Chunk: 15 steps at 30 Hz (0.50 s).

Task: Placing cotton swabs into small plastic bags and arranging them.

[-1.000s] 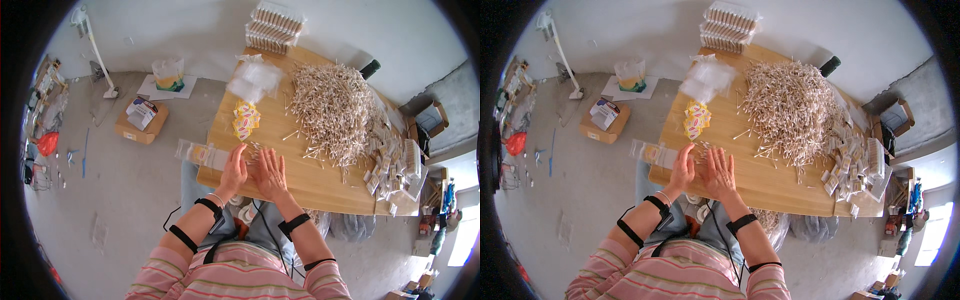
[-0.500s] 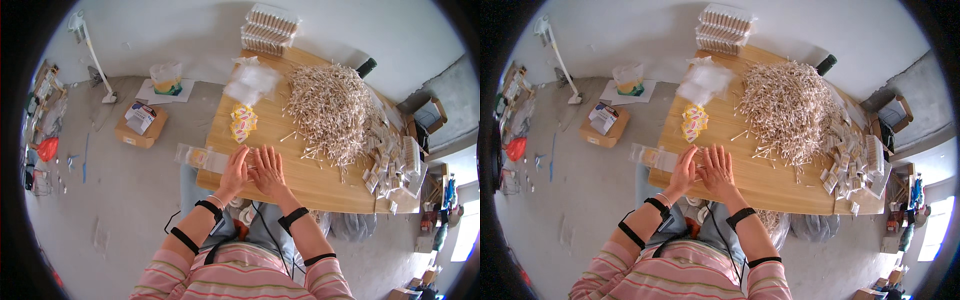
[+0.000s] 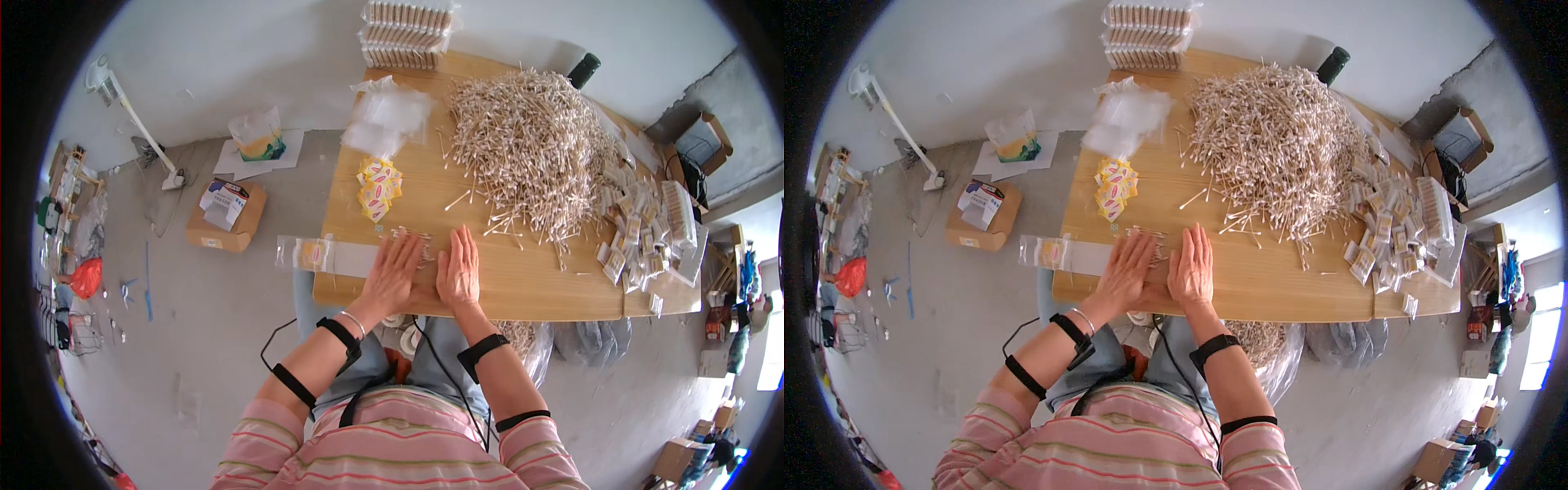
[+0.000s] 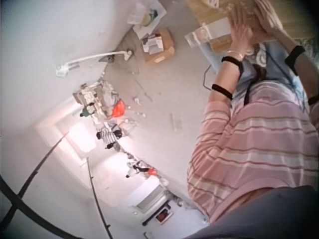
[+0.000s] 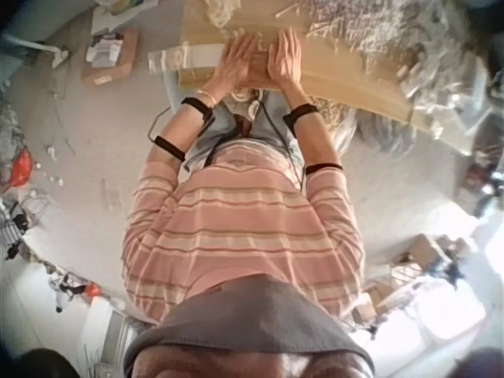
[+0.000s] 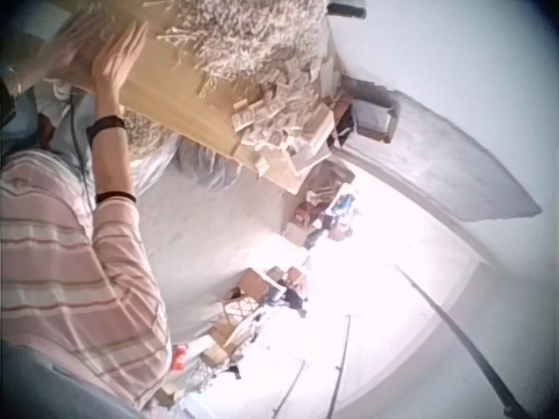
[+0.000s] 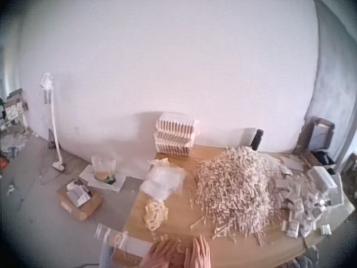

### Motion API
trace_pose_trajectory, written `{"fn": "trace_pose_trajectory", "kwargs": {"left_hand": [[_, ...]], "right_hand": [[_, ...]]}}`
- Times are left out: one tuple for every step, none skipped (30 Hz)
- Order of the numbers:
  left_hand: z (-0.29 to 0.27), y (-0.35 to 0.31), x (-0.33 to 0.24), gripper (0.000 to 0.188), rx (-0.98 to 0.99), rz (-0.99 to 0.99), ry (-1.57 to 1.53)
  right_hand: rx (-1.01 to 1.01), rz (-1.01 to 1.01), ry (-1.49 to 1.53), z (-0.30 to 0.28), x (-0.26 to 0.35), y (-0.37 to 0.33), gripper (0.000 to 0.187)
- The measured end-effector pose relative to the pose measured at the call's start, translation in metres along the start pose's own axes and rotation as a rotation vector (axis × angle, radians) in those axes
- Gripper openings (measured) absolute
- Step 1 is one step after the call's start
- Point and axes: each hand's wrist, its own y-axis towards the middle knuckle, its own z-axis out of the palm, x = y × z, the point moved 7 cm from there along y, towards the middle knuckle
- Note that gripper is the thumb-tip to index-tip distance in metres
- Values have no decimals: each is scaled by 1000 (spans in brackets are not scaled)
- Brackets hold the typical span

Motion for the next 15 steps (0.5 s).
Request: {"fn": "trace_pose_trajectory", "kwargs": {"left_hand": [[-1, 8, -1, 89, 9, 10, -5], [-6, 15, -4, 87, 12, 31, 29], [-10, 20, -8, 85, 14, 53, 63], [-6, 23, -4, 85, 14, 50, 67], [-6, 26, 2, 83, -50, 5, 125], [-7, 27, 9, 81, -113, -40, 183], [-8, 29, 10, 81, -110, -40, 183], [-8, 32, 13, 77, -105, -41, 123], [-8, 32, 14, 74, -99, -43, 64], [-9, 30, 13, 74, -92, -47, 63], [-7, 28, 10, 71, -58, -44, 54], [-5, 25, 8, 68, -22, -42, 46], [-5, 21, 5, 68, -10, -47, 42], [-5, 15, 0, 68, 7, -33, 65], [-5, 8, -3, 67, 24, -19, 87]], "right_hand": [[-9, -12, -19, 0, -3, 2, 48], [-9, -4, -19, -1, -4, 2, 48], [-15, 4, -3, -1, -6, 1, 47], [-21, 3, 17, 0, -4, 2, 46], [-21, 1, 21, 0, -2, 2, 46], [-12, -4, 10, 0, 0, 2, 46], [-2, -4, -5, 0, 1, 1, 46], [1, -1, -3, -1, 2, 0, 46], [3, -4, -9, 0, 3, 0, 46], [7, -6, -14, 0, 3, 0, 45], [15, -3, -10, 2, 1, 0, 45], [-5, -26, -5, 1, 0, 1, 45], [-23, -45, -1, 1, -1, 1, 44], [-8, -33, 3, 1, 0, 1, 44], [-12, -34, -8, -2, 0, 2, 44]]}}
